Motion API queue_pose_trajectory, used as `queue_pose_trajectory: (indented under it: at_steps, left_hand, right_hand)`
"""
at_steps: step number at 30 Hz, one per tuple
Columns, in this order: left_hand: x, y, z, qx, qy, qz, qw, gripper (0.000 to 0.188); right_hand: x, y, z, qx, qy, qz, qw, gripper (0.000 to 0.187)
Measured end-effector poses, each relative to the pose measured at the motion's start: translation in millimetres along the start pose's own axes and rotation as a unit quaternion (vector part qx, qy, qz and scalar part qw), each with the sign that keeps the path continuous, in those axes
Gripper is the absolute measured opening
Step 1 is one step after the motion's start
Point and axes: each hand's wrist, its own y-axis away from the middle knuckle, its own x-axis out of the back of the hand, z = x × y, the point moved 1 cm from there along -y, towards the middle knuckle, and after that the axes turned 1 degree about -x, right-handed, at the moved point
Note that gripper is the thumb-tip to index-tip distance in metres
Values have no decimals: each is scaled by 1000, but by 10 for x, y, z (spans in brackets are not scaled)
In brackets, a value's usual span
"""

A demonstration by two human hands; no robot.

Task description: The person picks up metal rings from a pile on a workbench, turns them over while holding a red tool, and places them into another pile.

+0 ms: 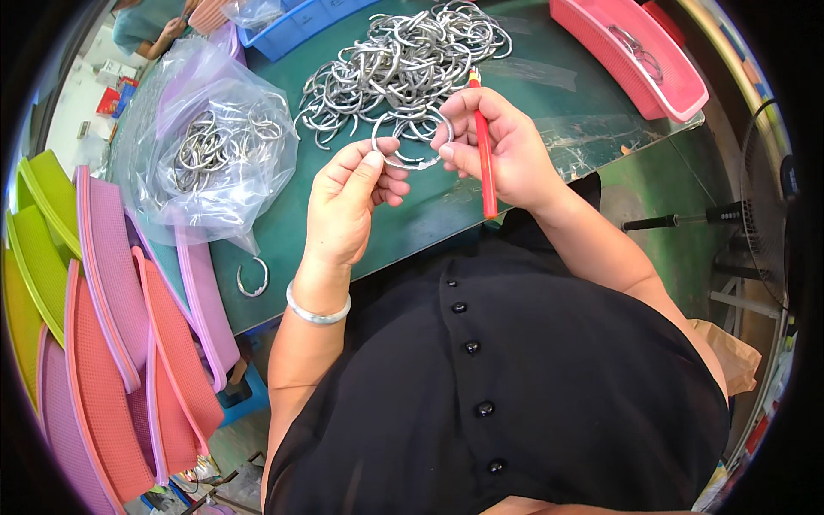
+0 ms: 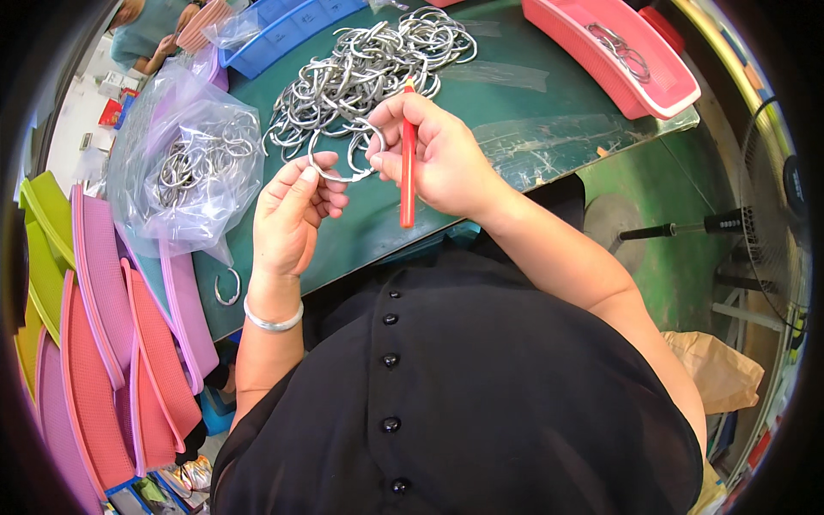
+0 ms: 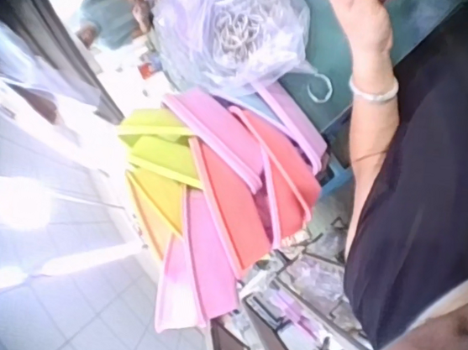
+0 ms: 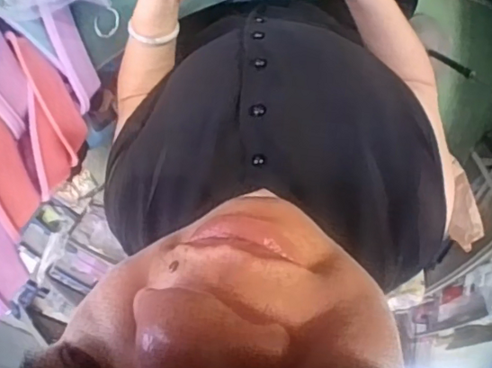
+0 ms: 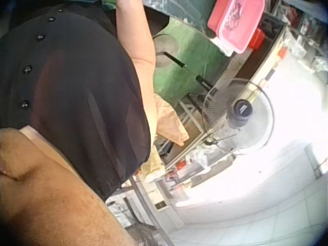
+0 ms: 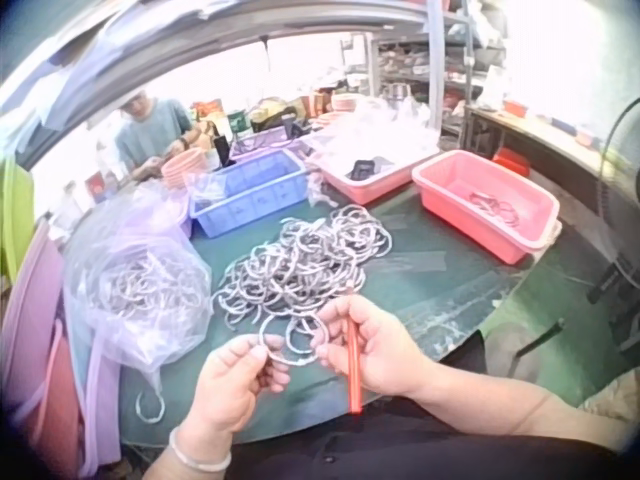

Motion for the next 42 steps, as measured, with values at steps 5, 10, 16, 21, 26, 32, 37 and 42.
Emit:
queue_pose_trajectory:
  at_steps: [5, 10, 16, 21, 26, 32, 37, 42]
  left_hand:
    - [53, 29, -90, -2, 22, 16, 1000, 21]
    - [109, 32, -158, 21, 74, 12, 997, 19]
    - [149, 24, -234, 14, 112, -7, 994, 18]
    - [130, 40, -231, -30, 81, 13, 996, 18]
    - [48, 147, -67, -217, -131, 73, 965, 17]
    - [-69, 213, 108, -401, -370, 56, 837, 16]
    - [-129, 258, 162, -437, -432, 43, 788, 23]
    - [-91, 243, 145, -478, -469, 34, 742, 27]
  right_hand:
    - [-158, 91, -55, 195, 250, -29, 948, 37]
    - [-316, 107, -148, 264, 317, -52, 909, 37]
    - [-354, 123, -141, 252, 303, -52, 918, 34]
    - [-317, 148, -151, 240, 325, -41, 914, 32]
    - [-198, 126, -18, 215, 256, 20, 942, 22]
    - [-91, 144, 78, 143, 172, 49, 973, 19]
    - [-74, 154, 107, 122, 150, 50, 980, 18]
    - [-34, 158, 108, 135, 177, 10, 975, 19]
